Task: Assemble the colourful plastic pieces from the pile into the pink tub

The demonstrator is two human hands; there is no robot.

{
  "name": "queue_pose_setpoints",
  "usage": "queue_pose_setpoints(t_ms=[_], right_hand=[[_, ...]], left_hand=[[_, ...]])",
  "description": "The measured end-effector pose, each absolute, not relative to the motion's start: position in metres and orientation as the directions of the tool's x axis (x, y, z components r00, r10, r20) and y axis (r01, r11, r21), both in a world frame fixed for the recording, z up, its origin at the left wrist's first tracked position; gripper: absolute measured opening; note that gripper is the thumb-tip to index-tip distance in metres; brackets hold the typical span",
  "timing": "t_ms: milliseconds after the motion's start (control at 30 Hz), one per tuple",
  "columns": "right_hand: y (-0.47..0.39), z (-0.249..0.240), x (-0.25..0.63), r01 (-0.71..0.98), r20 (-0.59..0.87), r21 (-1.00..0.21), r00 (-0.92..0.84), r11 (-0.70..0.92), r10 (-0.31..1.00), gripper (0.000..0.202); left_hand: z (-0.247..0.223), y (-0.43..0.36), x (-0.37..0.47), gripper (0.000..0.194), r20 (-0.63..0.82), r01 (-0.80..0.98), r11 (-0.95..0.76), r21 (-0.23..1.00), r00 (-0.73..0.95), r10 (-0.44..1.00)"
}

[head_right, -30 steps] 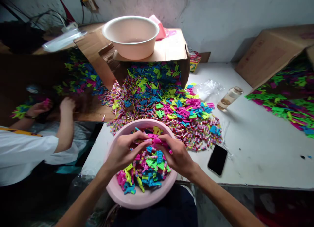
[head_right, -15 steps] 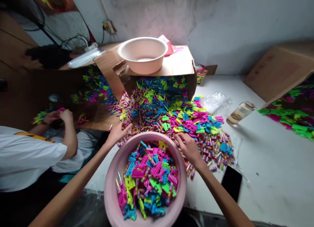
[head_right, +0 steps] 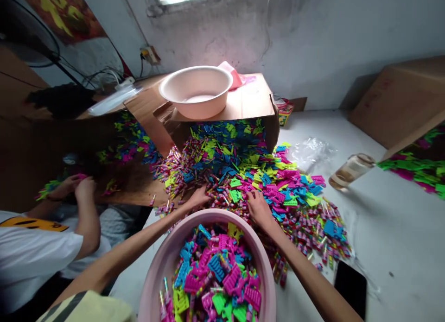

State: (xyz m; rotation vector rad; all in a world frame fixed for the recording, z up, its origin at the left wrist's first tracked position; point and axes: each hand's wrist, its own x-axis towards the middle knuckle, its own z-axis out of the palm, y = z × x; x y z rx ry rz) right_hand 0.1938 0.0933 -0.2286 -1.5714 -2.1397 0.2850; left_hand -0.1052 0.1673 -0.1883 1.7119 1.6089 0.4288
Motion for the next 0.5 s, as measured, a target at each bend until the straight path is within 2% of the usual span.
queue_pose_setpoints(t_ms=[267, 500], right_hand=[[0.090, -0.229, 0.212, 0.845, 0.269, -0.433, -0.211, 0.314, 0.940, 0.035], [0.090, -0.225, 0.199, 0.849, 0.255, -0.413, -0.239, 0.329, 0.937, 0.030]], left_hand=[[-0.161, 0.175, -0.114, 0.035, -0.190, 0.414, 0.122, 0.902, 0.127, 0.974], [-0.160, 0.183, -0.104, 0.031, -0.300, 0.274, 0.268, 0.924, 0.082, 0.950]])
